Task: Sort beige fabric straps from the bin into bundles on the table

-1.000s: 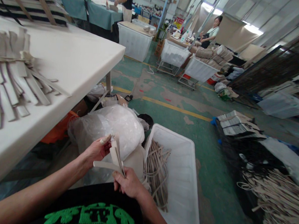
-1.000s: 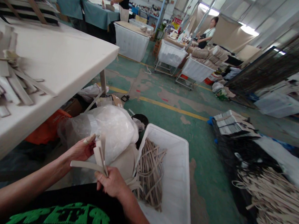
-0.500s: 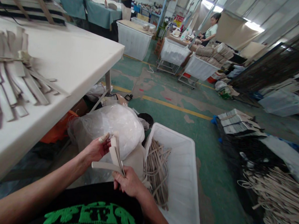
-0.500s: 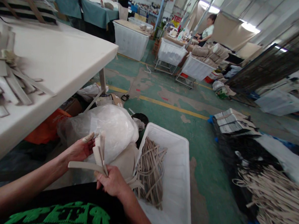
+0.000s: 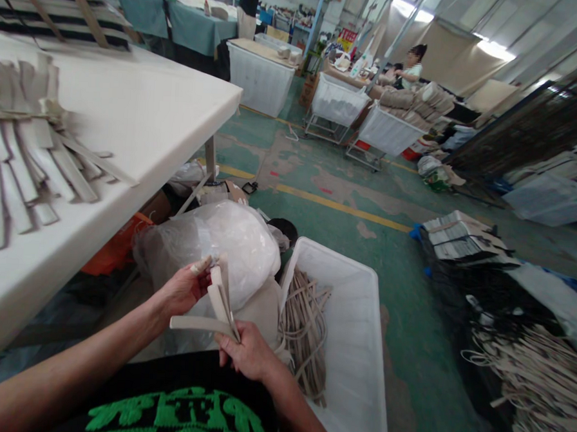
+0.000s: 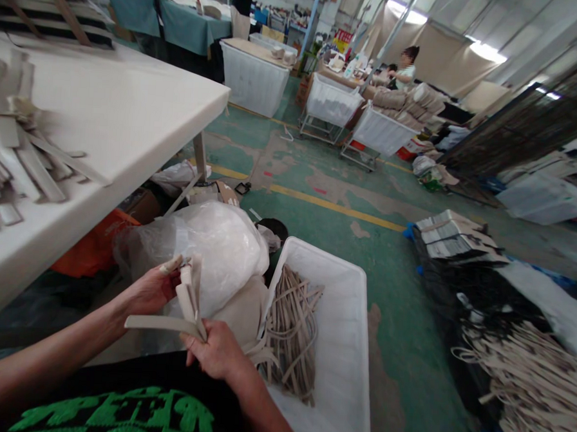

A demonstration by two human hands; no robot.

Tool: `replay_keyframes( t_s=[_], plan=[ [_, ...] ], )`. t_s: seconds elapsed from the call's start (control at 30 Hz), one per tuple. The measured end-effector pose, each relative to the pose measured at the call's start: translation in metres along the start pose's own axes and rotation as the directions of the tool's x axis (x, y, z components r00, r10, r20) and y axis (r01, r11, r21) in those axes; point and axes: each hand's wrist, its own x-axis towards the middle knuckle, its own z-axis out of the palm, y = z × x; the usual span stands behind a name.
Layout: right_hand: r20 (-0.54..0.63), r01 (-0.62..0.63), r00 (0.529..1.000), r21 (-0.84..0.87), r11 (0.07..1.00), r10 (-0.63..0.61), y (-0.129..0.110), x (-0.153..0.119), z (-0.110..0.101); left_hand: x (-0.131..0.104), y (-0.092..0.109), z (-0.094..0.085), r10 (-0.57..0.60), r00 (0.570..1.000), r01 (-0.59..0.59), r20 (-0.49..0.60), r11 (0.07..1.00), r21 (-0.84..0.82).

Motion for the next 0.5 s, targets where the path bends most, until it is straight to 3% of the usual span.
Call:
replay_keyframes(
  t_s=[0.5],
  plan=[
    [0.025,-0.041,0.999,0.026,0.999,0.04,0.0004,0.0054,-0.0008,-0.0045,-0.0003,0.0069,0.015,0.999,-0.014,-0.033,0.999,0.044]
  ],
)
